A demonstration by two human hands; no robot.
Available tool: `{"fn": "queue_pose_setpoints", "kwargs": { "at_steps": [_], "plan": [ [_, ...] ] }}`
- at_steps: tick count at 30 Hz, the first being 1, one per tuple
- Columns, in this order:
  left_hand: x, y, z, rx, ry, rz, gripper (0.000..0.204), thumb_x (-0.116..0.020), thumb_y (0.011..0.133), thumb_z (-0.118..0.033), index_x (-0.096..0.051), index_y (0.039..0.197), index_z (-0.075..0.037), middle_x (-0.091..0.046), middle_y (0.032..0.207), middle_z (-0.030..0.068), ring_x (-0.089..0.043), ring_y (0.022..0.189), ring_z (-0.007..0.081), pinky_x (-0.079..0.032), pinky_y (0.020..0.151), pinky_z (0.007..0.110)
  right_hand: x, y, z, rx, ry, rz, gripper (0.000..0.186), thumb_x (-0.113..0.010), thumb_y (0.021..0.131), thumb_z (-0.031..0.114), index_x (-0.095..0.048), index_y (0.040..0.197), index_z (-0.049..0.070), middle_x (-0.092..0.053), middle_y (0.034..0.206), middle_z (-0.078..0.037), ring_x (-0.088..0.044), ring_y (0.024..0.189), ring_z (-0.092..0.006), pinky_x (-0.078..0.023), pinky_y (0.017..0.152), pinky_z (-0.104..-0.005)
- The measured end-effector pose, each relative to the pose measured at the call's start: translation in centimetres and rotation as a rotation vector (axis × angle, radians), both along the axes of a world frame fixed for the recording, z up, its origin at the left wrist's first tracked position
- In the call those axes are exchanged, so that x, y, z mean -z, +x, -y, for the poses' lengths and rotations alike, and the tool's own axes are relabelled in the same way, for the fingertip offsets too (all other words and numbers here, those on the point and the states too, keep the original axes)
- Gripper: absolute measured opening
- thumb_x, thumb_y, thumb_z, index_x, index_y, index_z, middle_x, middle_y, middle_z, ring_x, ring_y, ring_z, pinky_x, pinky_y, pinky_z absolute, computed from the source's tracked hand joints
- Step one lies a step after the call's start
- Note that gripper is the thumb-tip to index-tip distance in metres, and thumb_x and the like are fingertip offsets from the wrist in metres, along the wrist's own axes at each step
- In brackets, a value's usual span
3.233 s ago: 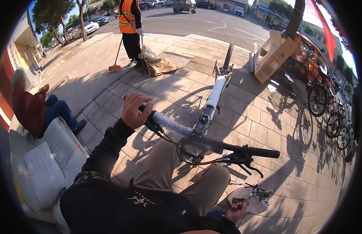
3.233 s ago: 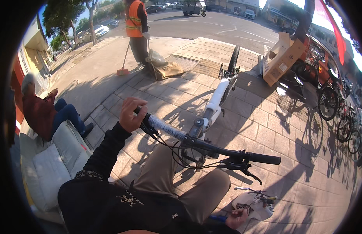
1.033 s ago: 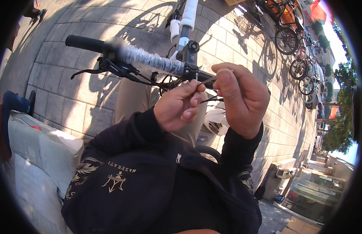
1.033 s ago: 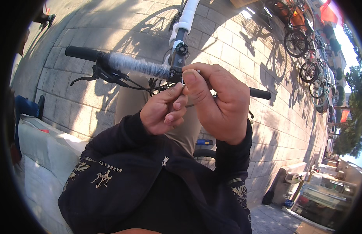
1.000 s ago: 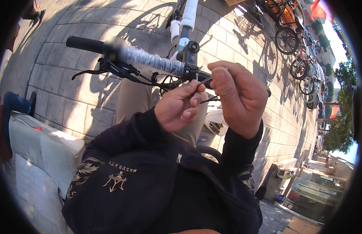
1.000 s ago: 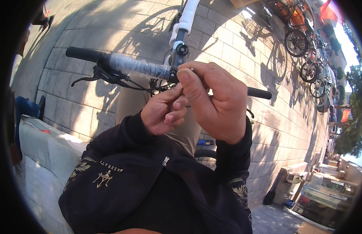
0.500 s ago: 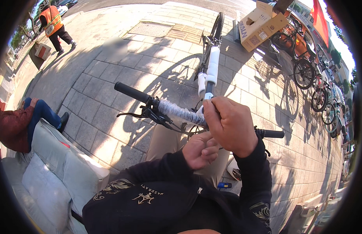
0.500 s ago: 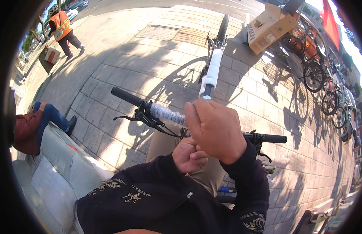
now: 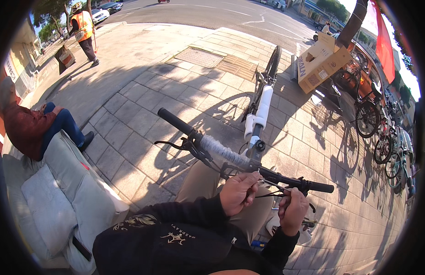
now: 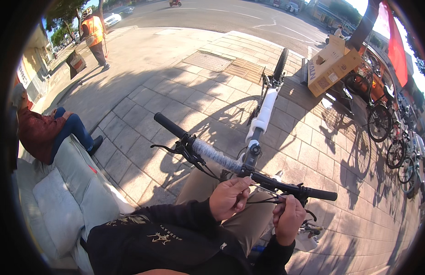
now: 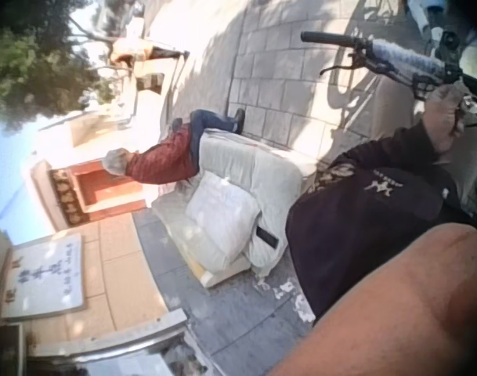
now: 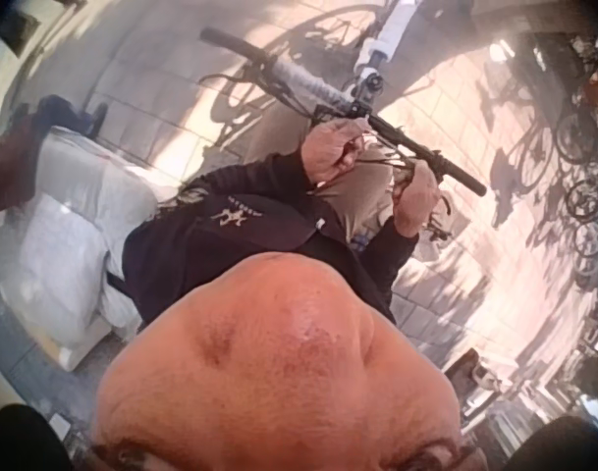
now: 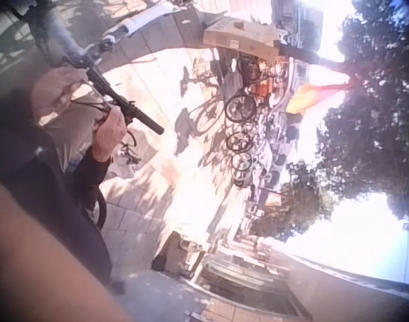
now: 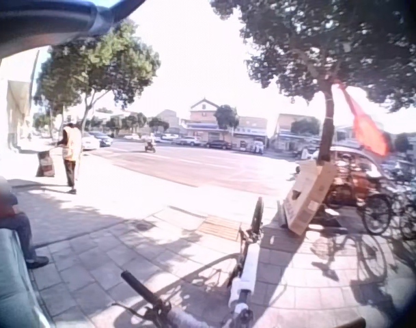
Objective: The person is repairing a bicycle on a sidewalk. They use pliers to adjust the handlebars and a screwdriver to tighten components on the handlebar stem.
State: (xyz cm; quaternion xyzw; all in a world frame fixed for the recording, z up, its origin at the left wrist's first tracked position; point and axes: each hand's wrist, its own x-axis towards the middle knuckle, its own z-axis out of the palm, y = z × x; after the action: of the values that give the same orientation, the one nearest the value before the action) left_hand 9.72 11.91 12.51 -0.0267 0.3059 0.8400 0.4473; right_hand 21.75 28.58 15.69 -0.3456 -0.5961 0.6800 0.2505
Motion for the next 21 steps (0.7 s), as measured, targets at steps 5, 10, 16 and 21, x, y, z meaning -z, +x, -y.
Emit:
{"fn": "queue_pose_setpoints", "kwargs": {
  "at_steps": [5, 10, 16, 21],
  "plan": [
    [-0.3, -0.9, 0.2, -0.019, -0.058, -0.001, 0.025, -0.064, 0.112, -0.031, -0.066, 0.105, -0.007, -0.059, 0.077, -0.0009, -0.054, 0.052, 0.0087, -0.039, 0.043, 0.025, 0.7, 0.8, 0.4, -0.092, -0.031, 0.047, 0.042, -0.054, 0.115, 0.035, -0.068, 0.096, 0.000, -0.060, 0.056, -0.007, -0.044, 0.036, -0.0108, -0.031, 0.034, -0.0256],
    [-0.3, -1.2, 0.5, -0.010, -0.096, -0.065, 0.025, -0.064, 0.112, -0.029, -0.065, 0.103, -0.006, -0.058, 0.075, -0.0002, -0.053, 0.052, 0.0088, -0.039, 0.043, 0.025, 1.3, 0.2, 0.7, -0.103, -0.005, -0.039, 0.041, -0.052, 0.115, 0.035, -0.065, 0.097, 0.001, -0.061, 0.058, -0.008, -0.045, 0.037, -0.0112, -0.034, 0.036, -0.0255],
    [-0.9, -0.1, 0.3, -0.032, -0.091, -0.226, 0.024, -0.063, 0.112, -0.028, -0.065, 0.104, -0.006, -0.057, 0.074, 0.0000, -0.051, 0.050, 0.0093, -0.039, 0.044, 0.025, 1.1, 0.9, 0.1, -0.075, 0.055, -0.202, 0.037, -0.054, 0.116, 0.034, -0.065, 0.102, 0.001, -0.060, 0.062, -0.006, -0.048, 0.042, -0.0111, -0.037, 0.037, -0.0254],
    [-1.0, -0.5, 1.3, -0.032, 0.066, -0.052, 0.027, -0.054, 0.116, -0.033, -0.064, 0.112, -0.008, -0.057, 0.077, -0.0016, -0.049, 0.051, 0.0077, -0.041, 0.047, 0.025, -1.4, -0.7, 2.1, -0.165, 0.267, -0.385, 0.038, -0.049, 0.118, 0.028, -0.067, 0.127, -0.005, -0.074, 0.091, -0.012, -0.067, 0.067, -0.0153, -0.056, 0.062, -0.0294]
  ]
}}
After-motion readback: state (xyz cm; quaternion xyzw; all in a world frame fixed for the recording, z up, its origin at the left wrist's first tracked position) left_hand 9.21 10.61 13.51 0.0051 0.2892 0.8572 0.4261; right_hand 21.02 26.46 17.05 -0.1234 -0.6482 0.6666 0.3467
